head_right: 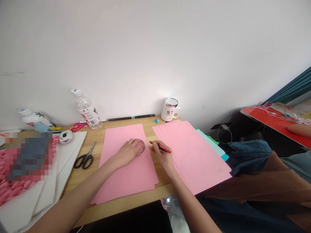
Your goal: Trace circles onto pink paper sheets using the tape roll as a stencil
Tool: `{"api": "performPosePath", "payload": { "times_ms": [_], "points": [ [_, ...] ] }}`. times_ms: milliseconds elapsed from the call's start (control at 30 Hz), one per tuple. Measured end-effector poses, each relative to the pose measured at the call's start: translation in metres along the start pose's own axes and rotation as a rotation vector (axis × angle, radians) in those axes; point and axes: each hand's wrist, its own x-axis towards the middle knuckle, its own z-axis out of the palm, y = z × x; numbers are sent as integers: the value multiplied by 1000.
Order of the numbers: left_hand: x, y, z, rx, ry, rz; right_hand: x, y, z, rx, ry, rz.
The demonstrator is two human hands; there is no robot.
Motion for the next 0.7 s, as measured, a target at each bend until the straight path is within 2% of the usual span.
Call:
{"api": "performPosePath", "payload": {
  "times_ms": [167, 300, 533, 700],
  "points": [
    [2, 4, -3, 9, -41, -28, -13, -1, 3, -64, -13, 35],
    [3, 6, -5, 11, -73, -55, -13, 5, 5, -75, -22, 54],
    [5, -3, -4, 8, -62, 14, -8, 15, 5, -120, -59, 44],
    [10, -9, 2, -24, -27, 32, -20, 10, 4, -160, -53, 2]
  ]
}}
